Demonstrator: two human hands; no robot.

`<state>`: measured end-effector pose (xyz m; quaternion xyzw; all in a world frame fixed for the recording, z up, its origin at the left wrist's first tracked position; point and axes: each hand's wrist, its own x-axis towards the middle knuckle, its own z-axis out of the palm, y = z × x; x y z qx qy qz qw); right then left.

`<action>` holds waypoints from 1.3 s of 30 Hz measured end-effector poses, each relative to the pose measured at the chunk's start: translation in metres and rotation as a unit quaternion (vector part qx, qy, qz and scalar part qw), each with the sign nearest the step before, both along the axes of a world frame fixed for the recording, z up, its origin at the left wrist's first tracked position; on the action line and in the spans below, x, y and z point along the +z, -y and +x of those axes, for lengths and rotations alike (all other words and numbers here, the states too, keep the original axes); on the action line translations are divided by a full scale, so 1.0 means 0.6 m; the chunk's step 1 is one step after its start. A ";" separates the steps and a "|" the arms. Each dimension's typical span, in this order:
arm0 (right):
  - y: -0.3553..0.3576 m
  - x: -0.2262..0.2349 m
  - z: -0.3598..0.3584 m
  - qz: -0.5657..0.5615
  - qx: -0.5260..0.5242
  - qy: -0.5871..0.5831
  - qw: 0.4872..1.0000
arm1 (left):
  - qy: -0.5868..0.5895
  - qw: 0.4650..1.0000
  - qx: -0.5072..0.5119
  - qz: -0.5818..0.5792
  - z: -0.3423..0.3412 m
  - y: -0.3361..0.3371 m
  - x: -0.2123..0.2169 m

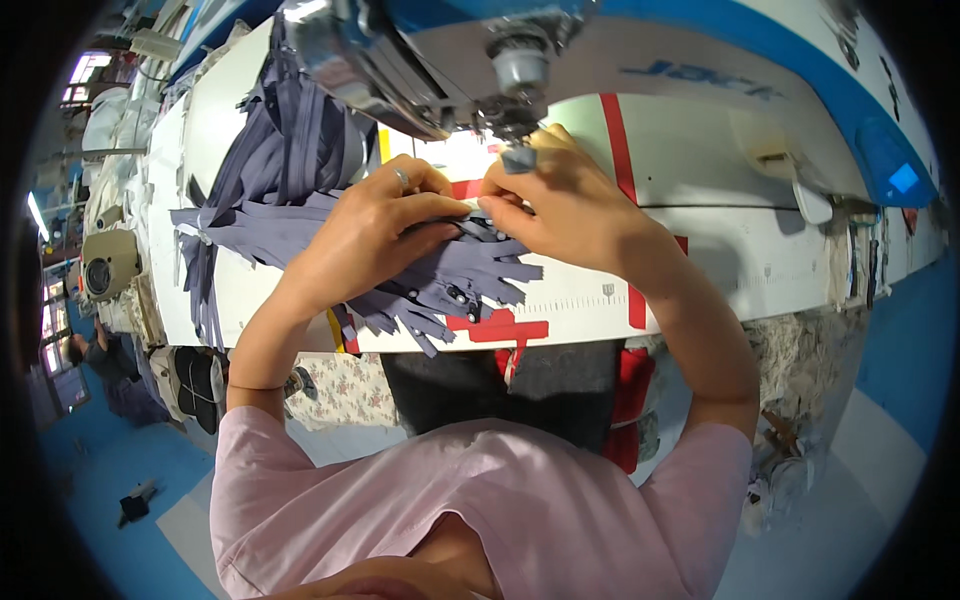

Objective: Sewing small fabric tabs onto a collection of zippers using an industrial sewing machine.

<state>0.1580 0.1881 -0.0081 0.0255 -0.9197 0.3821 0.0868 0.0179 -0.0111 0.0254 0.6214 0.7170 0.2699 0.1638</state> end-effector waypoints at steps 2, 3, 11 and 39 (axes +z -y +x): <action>-0.011 -0.004 0.009 0.240 0.095 -0.112 0.960 | -0.007 1.000 -0.001 0.021 0.001 0.001 0.007; 0.002 -0.007 0.025 0.049 0.015 0.008 0.999 | 0.035 0.999 0.006 -0.003 0.000 0.000 0.000; 0.034 0.031 0.027 -0.129 -0.046 0.054 0.989 | -0.006 0.998 0.057 0.020 0.003 -0.017 -0.008; -0.005 -0.041 0.020 0.260 -0.074 -0.170 0.948 | -0.039 0.990 0.087 0.106 0.004 -0.054 -0.049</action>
